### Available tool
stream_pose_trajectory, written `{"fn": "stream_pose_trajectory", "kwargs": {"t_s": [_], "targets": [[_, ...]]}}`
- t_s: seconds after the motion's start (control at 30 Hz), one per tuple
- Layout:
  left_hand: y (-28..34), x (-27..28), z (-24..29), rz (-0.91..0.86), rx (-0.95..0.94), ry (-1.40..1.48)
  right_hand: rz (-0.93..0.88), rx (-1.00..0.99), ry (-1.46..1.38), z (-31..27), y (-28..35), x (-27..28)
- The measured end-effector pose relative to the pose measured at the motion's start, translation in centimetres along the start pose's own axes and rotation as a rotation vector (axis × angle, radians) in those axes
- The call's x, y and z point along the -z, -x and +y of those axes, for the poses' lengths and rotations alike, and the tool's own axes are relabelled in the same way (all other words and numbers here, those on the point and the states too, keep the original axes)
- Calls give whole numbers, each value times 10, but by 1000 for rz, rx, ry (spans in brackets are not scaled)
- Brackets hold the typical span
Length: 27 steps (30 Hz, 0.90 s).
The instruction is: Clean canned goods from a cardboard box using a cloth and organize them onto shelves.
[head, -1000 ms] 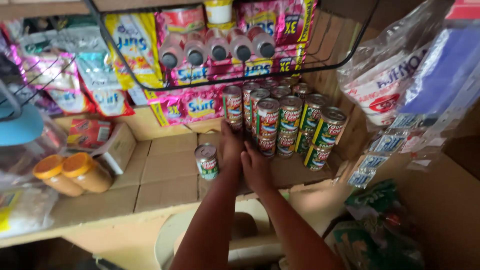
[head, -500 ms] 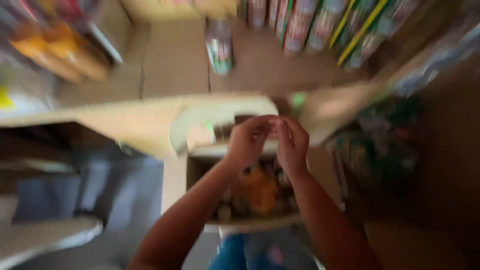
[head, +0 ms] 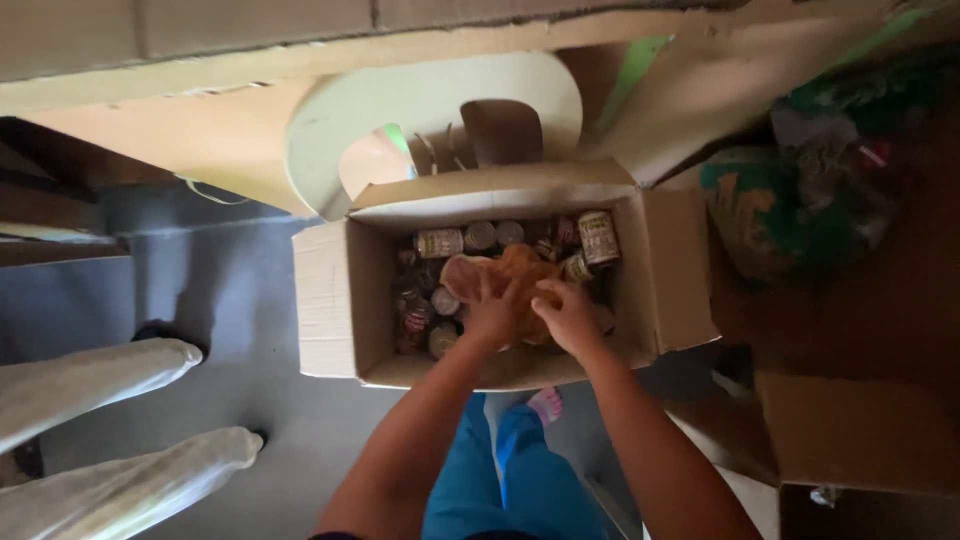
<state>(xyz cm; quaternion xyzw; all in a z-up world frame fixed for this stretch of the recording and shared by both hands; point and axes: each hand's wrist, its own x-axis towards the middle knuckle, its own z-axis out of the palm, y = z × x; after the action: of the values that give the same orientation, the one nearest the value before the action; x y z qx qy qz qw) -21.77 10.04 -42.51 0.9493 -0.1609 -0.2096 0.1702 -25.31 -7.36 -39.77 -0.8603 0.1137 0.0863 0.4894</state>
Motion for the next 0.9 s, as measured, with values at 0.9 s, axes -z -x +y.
{"fn": "stream_pose_trajectory", "kwargs": {"t_s": [0.9], "targets": [[-45,13,-6,-217,-45,719,-370,-185,340,-61,33,55]]}}
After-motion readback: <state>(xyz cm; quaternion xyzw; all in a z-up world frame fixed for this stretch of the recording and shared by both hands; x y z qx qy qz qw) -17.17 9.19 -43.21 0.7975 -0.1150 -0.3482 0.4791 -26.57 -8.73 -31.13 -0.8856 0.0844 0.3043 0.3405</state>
